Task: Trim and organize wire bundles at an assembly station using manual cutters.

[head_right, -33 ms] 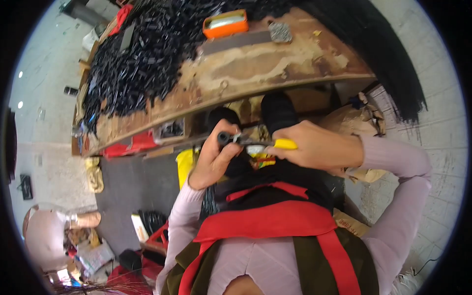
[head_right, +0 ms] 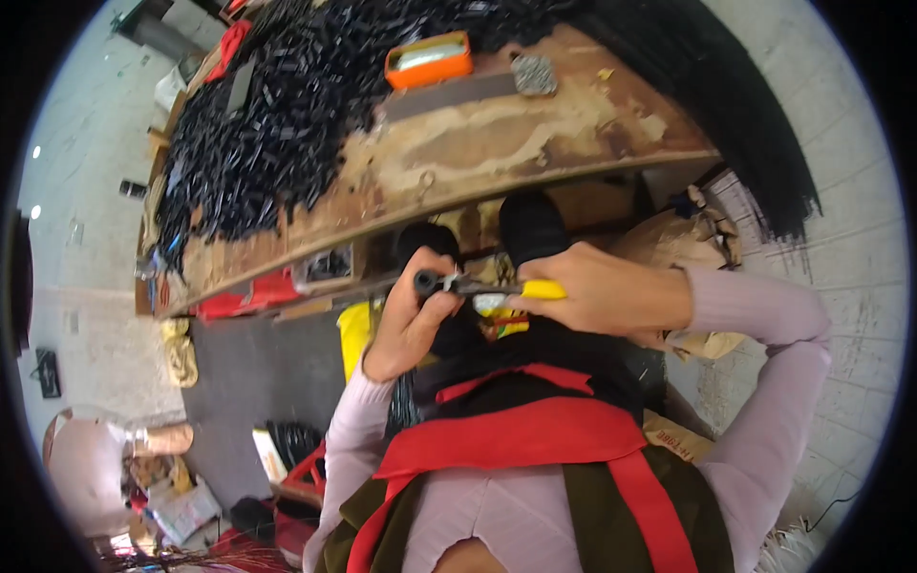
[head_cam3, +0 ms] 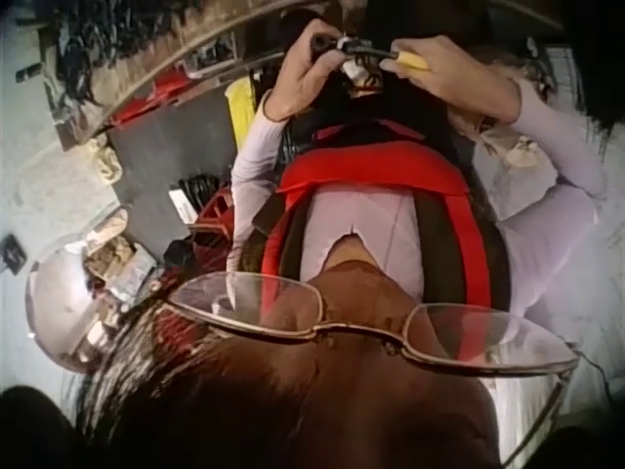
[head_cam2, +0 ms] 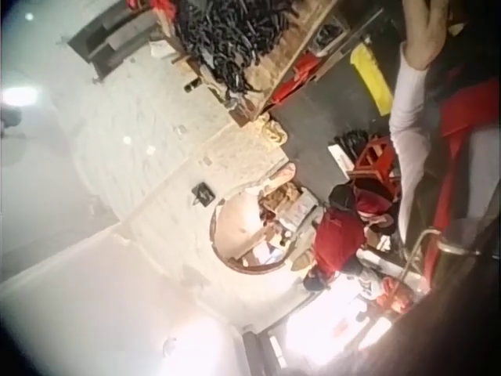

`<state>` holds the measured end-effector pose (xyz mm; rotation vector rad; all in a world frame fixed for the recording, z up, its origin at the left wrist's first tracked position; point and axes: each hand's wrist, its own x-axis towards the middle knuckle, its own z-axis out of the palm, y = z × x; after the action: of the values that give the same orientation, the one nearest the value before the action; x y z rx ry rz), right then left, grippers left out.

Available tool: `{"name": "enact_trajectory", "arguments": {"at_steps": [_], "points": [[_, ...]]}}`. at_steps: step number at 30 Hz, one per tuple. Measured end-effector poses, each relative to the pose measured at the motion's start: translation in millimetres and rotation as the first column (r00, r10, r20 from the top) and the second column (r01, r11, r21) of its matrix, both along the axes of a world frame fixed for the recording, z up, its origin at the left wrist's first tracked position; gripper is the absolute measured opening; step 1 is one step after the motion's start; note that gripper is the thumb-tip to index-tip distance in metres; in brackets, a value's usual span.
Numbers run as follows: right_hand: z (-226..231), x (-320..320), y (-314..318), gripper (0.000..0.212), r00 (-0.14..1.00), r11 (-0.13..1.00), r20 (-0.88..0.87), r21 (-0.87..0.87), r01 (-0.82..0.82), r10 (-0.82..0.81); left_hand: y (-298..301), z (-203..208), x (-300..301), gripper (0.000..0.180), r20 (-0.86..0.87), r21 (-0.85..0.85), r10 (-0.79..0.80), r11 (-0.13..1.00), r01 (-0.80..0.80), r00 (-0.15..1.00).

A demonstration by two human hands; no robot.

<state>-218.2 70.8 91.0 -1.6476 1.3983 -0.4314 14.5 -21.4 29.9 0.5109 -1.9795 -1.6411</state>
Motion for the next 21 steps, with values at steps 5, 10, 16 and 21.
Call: {"name": "enact_trajectory", "arguments": {"at_steps": [5,10,16,21], "points": [[-51,-55,-67,0.015,0.979,0.689,-0.107,-0.724,0.044,-0.175,-30,-3,-15,0.052,-0.172,0.157,0.297,0.95,-0.271,0.939],[-76,-139,-154,0.015,0.848,0.711,-0.312,-0.696,0.103,-0.429,-46,-8,-25,0.052,-0.151,0.163,0.133,0.981,-0.108,0.979],[-103,-165,-202,0.016,0.768,0.721,-0.437,-0.691,0.046,-0.467,-60,-13,-38,0.053,-0.152,0.263,0.153,0.959,-0.109,0.977],[-100,-171,-207,0.021,0.832,0.772,-0.313,-0.605,0.197,-0.457,-60,-8,-32,0.05,-0.166,0.286,0.153,0.953,-0.101,0.974]]}}
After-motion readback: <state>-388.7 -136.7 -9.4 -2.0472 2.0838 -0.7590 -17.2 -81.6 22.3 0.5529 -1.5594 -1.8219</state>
